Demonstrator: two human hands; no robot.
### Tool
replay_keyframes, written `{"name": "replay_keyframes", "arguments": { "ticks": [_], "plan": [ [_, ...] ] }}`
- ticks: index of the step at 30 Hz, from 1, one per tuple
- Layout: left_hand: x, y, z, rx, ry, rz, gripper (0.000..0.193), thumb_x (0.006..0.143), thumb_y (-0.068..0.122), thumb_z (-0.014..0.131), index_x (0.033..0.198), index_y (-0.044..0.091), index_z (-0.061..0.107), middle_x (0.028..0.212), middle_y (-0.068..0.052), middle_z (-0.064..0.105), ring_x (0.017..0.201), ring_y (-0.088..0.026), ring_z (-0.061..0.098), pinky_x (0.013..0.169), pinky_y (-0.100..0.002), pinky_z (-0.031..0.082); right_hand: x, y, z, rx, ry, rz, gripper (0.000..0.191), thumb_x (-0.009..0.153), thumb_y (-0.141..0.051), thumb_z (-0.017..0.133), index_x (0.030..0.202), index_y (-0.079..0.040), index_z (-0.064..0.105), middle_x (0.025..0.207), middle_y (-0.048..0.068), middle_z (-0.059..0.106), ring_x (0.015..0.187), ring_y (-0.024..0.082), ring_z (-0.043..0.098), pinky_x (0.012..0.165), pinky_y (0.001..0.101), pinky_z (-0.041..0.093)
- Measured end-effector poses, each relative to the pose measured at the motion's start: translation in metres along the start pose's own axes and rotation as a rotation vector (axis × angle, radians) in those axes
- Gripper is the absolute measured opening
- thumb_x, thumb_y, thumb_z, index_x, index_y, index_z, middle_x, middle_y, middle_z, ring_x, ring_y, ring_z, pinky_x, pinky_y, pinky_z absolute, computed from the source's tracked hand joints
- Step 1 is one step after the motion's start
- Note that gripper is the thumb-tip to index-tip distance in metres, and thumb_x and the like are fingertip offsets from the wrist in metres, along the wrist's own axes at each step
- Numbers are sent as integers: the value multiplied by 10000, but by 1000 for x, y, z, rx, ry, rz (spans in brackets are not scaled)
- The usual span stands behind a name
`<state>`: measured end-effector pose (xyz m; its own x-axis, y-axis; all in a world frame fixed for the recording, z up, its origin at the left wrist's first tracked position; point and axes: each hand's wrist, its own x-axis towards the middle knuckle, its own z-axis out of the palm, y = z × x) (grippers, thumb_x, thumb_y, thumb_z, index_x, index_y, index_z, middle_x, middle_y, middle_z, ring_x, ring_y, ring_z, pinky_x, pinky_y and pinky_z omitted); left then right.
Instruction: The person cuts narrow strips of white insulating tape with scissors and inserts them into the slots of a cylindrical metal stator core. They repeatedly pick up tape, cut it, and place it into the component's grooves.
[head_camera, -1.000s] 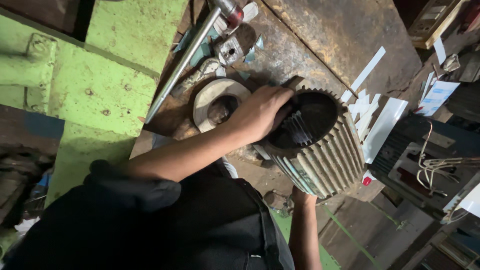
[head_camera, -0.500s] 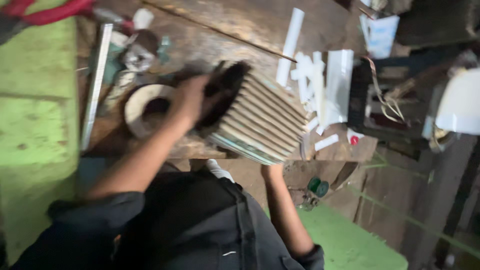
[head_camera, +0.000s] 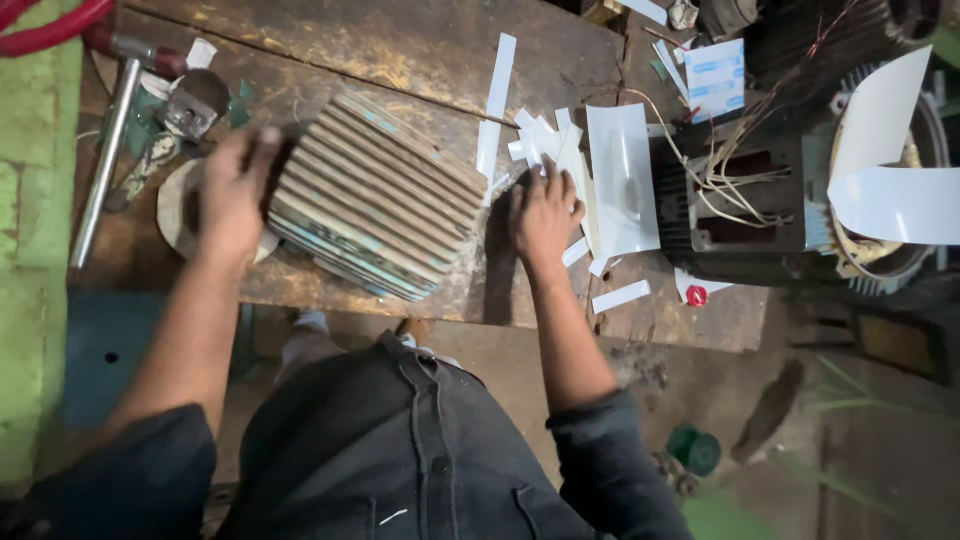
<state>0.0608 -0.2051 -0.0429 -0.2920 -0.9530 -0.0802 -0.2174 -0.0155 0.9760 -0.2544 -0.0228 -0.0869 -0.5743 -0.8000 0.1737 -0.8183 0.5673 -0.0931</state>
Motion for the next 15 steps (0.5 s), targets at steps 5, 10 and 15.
{"name": "replay_keyframes", "arguments": {
  "ticks": [5, 10, 15],
  "plan": [
    [-65, -8, -9, -83, 165, 62, 250, 1212, 241, 574, 1114, 16, 617, 965, 4, 572, 897, -85, 510, 804, -276, 453, -21, -1, 18, 35, 21, -377, 505, 959, -272, 597, 1422, -71, 612, 1524, 128, 492, 1456, 312, 381, 1126, 623, 252],
    [-129, -21, -1, -37, 254, 156, 201, 1163, 224, 592, 1219, 33, 567, 1078, 15, 612, 940, -65, 559, 855, -243, 488, -76, 6, 0, -53, -9, -522, 396, 1003, -200, 551, 1366, -63, 633, 1563, 86, 502, 1501, 280, 395, 1210, 565, 252],
    [-151, -24, 21, 15, 290, 175, 356, 1168, 272, 593, 1405, 35, 473, 1270, -68, 570, 1087, -131, 572, 952, -300, 504, -132, 34, -33, 209, -59, -641, 539, 929, -397, 640, 1212, 61, 651, 1435, 211, 516, 1378, 376, 419, 1094, 580, 292]
  ]
}}
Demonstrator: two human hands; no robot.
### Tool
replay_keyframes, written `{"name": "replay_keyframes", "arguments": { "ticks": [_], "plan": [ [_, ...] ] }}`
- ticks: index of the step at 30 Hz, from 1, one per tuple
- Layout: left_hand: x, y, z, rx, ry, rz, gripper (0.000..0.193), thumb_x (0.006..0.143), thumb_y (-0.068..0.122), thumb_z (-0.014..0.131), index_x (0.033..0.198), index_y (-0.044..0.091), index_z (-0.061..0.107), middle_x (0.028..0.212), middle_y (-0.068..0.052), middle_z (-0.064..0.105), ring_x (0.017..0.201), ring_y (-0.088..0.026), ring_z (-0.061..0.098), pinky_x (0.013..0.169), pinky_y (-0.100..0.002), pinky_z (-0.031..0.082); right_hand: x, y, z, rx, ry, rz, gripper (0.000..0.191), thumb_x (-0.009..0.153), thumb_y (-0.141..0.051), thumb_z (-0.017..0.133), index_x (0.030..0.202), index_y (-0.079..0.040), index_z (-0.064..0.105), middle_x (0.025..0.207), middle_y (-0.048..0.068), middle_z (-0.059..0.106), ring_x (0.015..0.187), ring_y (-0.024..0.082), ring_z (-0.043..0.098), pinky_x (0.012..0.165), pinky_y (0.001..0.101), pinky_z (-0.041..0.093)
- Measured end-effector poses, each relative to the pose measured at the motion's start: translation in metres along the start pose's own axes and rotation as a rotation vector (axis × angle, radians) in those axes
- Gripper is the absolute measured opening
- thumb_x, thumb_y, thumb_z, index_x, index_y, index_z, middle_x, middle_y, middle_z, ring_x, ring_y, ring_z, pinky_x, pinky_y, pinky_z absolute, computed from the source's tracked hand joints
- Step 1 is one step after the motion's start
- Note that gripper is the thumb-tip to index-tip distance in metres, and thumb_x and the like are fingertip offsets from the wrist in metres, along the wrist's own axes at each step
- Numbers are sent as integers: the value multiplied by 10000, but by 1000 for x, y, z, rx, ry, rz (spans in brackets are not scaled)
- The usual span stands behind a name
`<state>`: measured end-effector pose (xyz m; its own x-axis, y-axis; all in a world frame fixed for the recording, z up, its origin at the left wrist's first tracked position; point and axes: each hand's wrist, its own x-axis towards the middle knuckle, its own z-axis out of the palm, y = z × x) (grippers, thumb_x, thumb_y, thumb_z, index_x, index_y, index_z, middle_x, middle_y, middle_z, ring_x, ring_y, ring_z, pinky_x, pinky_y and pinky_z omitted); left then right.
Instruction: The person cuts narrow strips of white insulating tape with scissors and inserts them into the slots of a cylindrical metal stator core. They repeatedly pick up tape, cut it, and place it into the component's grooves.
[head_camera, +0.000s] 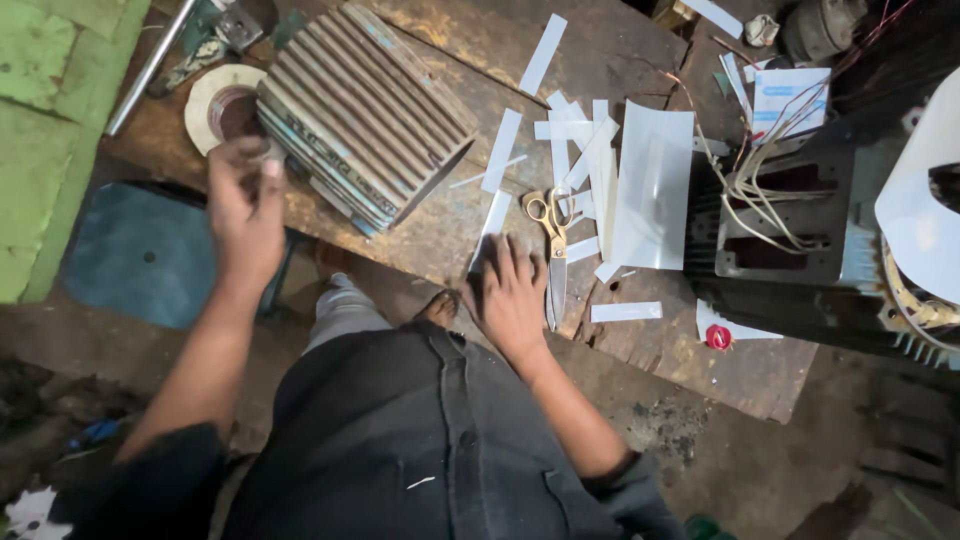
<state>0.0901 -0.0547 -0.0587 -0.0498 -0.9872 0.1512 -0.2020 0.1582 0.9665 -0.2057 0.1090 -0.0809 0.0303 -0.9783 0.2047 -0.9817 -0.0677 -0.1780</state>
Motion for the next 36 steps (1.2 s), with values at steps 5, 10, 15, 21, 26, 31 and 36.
{"name": "replay_keyframes", "arguments": {
  "ticks": [5, 10, 15, 21, 26, 31, 36],
  "plan": [
    [21, 13, 25, 246, 53, 187, 708, 1157, 506, 550, 1609, 28, 290, 1584, -221, 377, 1401, -335, 481, 1162, -471, 435, -22, 1, -10, 45, 0, -146, 365, 846, -149, 671, 1185, -14, 693, 1354, 111, 607, 1318, 315, 519, 1051, 485, 413],
    [53, 53, 36, 761, -45, 765, 704, 1097, 662, 347, 1578, 148, 324, 1596, -186, 361, 1479, -363, 417, 1247, -530, 337, -23, -5, -12, 372, 156, -33, 312, 809, -89, 705, 1118, -46, 706, 1159, 95, 690, 1101, 334, 627, 918, 417, 526],
    [56, 71, 57, 740, -194, 878, 634, 1072, 623, 289, 1518, 214, 478, 1557, -132, 458, 1468, -337, 455, 1234, -528, 327, -12, 0, -26, 617, 289, 330, 95, 981, -79, 668, 1057, -26, 692, 990, 108, 712, 881, 275, 701, 781, 339, 544],
    [49, 6, 54, 320, 322, 319, 714, 1156, 592, 347, 1566, 9, 377, 1537, -301, 437, 1470, -439, 406, 1260, -523, 325, 2, 4, -53, 978, 93, 492, 87, 997, -89, 642, 1015, -23, 695, 884, 85, 714, 769, 167, 647, 699, 285, 522],
    [74, -50, 7, 185, -207, 157, 875, 1083, 643, 361, 1603, -53, 262, 1597, -284, 389, 1495, -457, 371, 1240, -486, 288, 47, -10, -60, 942, -77, 234, 130, 958, -150, 711, 1009, -31, 721, 904, 101, 754, 802, 208, 715, 716, 303, 541],
    [80, -66, -10, 175, -426, 217, 1004, 998, 662, 502, 1593, -74, 169, 1581, -281, 380, 1465, -462, 379, 1190, -485, 304, 90, -39, -62, 888, -277, 259, 285, 900, -214, 743, 1115, -30, 706, 957, 148, 736, 803, 281, 734, 707, 327, 563],
    [77, -64, 8, 252, -206, 484, 886, 1041, 608, 543, 1591, -33, 277, 1599, -306, 376, 1489, -498, 380, 1251, -523, 322, 104, -57, -54, 880, -173, 173, 225, 910, -208, 764, 990, -6, 706, 891, 152, 717, 740, 295, 695, 659, 374, 536]
  ]
}}
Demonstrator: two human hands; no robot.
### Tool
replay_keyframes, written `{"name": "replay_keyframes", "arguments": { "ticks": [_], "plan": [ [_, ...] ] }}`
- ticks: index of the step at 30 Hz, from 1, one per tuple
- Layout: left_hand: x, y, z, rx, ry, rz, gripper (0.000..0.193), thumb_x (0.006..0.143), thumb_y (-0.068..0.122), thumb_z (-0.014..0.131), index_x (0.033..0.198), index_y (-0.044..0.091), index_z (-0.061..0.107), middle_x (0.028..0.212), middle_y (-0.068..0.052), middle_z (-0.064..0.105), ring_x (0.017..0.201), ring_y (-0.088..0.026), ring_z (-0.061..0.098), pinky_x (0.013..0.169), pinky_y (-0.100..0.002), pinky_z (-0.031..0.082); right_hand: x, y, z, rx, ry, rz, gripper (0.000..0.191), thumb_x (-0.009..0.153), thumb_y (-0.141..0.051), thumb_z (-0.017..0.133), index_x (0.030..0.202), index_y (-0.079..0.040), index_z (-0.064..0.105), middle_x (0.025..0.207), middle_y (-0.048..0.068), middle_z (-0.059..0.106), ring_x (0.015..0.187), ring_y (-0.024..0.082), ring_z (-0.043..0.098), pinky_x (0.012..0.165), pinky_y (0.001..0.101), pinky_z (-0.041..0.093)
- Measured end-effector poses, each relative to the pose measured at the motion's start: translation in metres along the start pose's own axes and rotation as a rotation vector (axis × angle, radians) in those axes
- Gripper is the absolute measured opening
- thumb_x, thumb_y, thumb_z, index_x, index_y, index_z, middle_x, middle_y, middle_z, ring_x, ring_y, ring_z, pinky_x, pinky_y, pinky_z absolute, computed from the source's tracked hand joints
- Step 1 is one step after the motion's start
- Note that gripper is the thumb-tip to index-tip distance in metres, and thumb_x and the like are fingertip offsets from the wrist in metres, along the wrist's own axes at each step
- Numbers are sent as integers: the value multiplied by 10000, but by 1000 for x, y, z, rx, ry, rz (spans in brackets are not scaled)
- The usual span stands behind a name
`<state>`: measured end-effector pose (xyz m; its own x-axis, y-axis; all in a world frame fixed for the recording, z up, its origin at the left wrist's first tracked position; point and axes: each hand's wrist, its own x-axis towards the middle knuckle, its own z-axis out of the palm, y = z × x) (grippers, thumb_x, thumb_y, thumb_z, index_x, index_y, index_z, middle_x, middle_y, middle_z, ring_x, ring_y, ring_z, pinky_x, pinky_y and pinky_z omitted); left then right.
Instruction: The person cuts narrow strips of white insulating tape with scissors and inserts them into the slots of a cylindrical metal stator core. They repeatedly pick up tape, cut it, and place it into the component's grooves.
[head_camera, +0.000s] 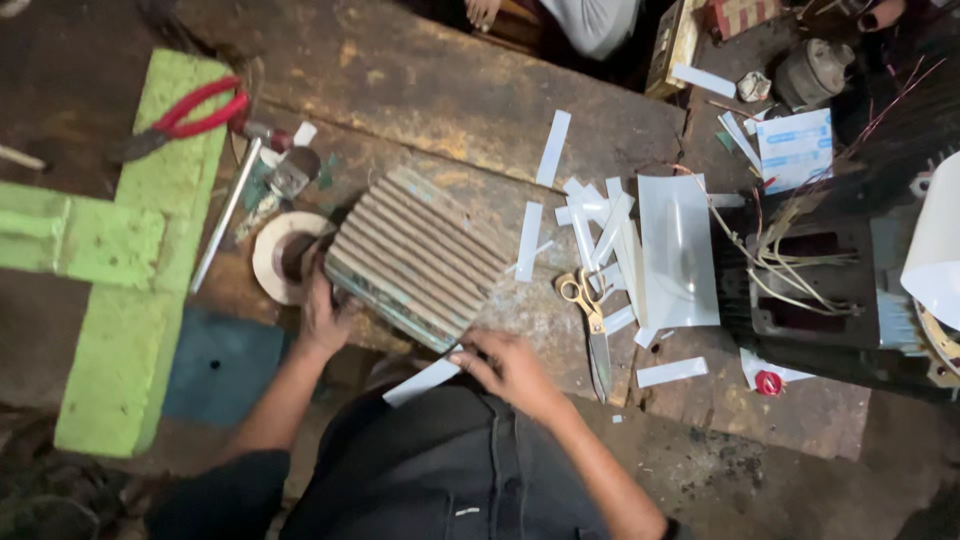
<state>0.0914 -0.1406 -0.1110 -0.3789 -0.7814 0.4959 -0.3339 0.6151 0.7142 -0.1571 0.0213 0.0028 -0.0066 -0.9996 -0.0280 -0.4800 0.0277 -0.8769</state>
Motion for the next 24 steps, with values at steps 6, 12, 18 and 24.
{"name": "replay_keyframes", "arguments": {
  "ticks": [6, 12, 18, 24],
  "plan": [
    [17, 10, -15, -106, -147, -81, 883, 947, 647, 569, 1477, -45, 427, 1456, -283, 496, 1346, -483, 504, 1174, -535, 379, 2, 11, 14, 53, 80, 4, 153, 890, -152, 781, 867, -23, 703, 738, 120, 660, 653, 280, 643, 608, 377, 497],
    [26, 25, -14, 34, -162, -88, 897, 928, 602, 629, 1443, -106, 436, 1402, -371, 500, 1324, -547, 475, 1150, -564, 380, -3, 29, 6, 114, 151, 66, 104, 892, -97, 753, 865, -13, 699, 784, 97, 687, 751, 215, 673, 693, 330, 513],
    [93, 51, -5, 208, -353, -373, 816, 902, 594, 670, 1332, -84, 526, 1236, -382, 603, 1165, -527, 584, 998, -547, 479, 18, 42, -12, 570, 494, 330, 182, 906, -87, 709, 1071, -12, 691, 875, 27, 678, 816, 144, 627, 752, 302, 531],
    [162, 95, 31, 192, -223, -356, 709, 1020, 586, 554, 1335, -46, 484, 1152, -349, 638, 1104, -509, 606, 922, -566, 487, 39, 25, -14, 655, 741, 266, 348, 1116, -322, 449, 1170, -16, 605, 1039, 15, 646, 982, 118, 599, 888, 294, 502]
  ]
}}
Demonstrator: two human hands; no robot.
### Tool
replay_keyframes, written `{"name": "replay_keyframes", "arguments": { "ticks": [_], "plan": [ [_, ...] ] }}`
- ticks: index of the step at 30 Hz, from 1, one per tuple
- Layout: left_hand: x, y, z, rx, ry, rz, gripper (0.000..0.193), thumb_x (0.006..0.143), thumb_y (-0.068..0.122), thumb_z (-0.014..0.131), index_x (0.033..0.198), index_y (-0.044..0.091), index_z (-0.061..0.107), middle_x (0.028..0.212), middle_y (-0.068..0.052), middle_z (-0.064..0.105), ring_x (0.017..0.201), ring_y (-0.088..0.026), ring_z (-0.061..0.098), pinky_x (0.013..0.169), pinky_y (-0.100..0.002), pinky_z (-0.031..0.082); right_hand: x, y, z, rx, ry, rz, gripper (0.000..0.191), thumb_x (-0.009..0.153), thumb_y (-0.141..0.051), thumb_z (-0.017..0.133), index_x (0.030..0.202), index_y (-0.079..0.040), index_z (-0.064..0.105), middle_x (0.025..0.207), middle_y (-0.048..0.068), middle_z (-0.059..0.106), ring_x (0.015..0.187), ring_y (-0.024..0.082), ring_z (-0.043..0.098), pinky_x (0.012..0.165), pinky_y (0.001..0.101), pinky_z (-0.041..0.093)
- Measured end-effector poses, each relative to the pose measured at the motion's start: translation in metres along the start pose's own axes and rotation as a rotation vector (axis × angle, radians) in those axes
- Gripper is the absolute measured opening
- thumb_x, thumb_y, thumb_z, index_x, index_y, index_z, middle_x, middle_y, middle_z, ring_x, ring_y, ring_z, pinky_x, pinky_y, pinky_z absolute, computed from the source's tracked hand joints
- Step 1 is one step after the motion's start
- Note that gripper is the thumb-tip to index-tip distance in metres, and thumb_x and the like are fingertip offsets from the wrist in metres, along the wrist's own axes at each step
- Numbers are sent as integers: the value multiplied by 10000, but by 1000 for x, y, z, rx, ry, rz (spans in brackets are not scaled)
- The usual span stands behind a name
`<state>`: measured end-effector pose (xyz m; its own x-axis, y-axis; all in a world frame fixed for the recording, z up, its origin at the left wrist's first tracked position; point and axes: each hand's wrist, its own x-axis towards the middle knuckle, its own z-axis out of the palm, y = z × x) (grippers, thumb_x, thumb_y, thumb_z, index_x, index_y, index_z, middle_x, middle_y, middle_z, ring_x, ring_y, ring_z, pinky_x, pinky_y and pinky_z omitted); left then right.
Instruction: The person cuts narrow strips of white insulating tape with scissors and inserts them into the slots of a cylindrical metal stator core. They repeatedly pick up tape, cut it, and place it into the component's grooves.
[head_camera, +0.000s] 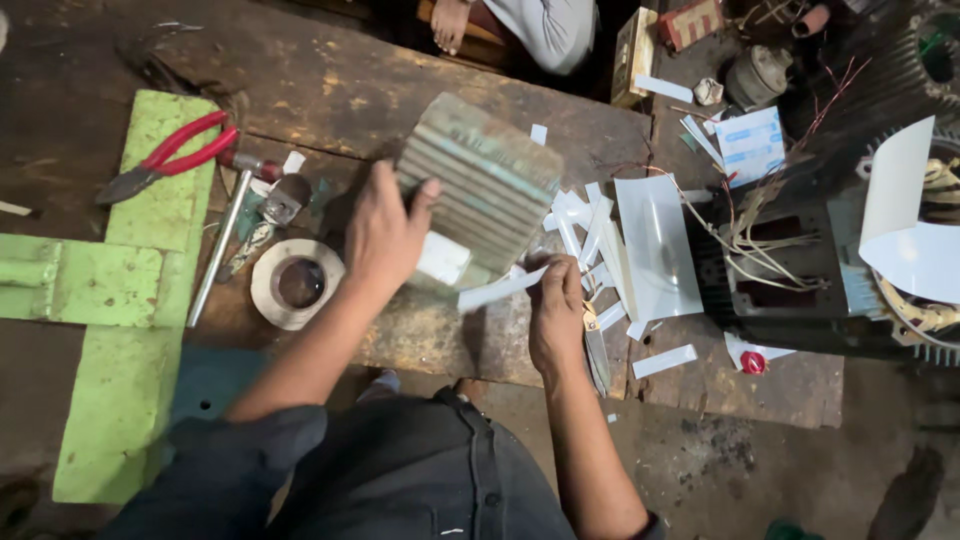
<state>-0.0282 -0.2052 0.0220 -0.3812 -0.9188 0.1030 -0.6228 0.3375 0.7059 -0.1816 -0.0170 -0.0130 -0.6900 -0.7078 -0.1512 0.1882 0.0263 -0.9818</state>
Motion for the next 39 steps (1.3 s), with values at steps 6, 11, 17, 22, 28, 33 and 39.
{"name": "replay_keyframes", "arguments": {
  "ticks": [6, 11, 17, 22, 28, 33, 39],
  "plan": [
    [63, 46, 6, 142, -76, -67, 700, 1046, 588, 482, 1360, -37, 467, 1207, -321, 646, 1118, -496, 623, 970, -582, 463, 60, -3, 21, -150, 28, 7, 410, 1091, -416, 384, 1310, -147, 602, 1034, -10, 544, 852, 107, 452, 769, 303, 427],
    [100, 62, -6, 153, -209, -238, 718, 1010, 579, 485, 1378, -35, 426, 1290, -319, 605, 1222, -483, 574, 1027, -596, 408, 120, -11, 39, 96, -90, -8, 361, 1078, -406, 442, 1217, -87, 542, 1050, 5, 565, 957, 132, 556, 860, 334, 522],
    [70, 19, -28, 107, -333, -116, 822, 1017, 590, 516, 1497, -52, 337, 1330, -394, 543, 1276, -531, 514, 1063, -545, 420, 45, 14, 43, 40, -18, 163, 373, 1033, -400, 452, 1225, -107, 578, 1095, -17, 614, 1032, 125, 581, 928, 320, 509],
    [29, 3, -52, 196, -511, -15, 827, 1009, 565, 531, 1581, 17, 293, 1365, -365, 545, 1305, -508, 509, 1077, -549, 409, -49, 19, 32, 13, -164, 182, 310, 1083, -302, 497, 1210, -38, 599, 1016, -6, 591, 997, 102, 541, 934, 281, 472],
    [-16, 10, -66, 337, -445, 47, 760, 1030, 547, 608, 1529, 6, 417, 1286, -390, 563, 1205, -536, 533, 981, -577, 418, -82, 2, -30, -385, -447, -58, 182, 1070, -183, 585, 1055, -5, 622, 955, 37, 608, 910, 138, 575, 847, 287, 497],
    [-94, 45, -52, 341, 62, 555, 243, 1060, 228, 693, 1179, 27, 627, 1080, -195, 619, 1031, -399, 598, 950, -515, 472, -93, -32, -72, -259, -321, 11, 98, 991, -85, 654, 989, 10, 677, 950, 59, 684, 837, 129, 643, 736, 282, 535],
    [-202, 101, -11, -345, -320, 261, 269, 877, 169, 747, 1081, 7, 681, 1010, -169, 672, 954, -358, 678, 787, -412, 538, -101, -71, -80, -504, -317, -261, 67, 913, -42, 745, 941, 6, 707, 914, 70, 737, 797, 120, 711, 712, 270, 569]
  ]
}}
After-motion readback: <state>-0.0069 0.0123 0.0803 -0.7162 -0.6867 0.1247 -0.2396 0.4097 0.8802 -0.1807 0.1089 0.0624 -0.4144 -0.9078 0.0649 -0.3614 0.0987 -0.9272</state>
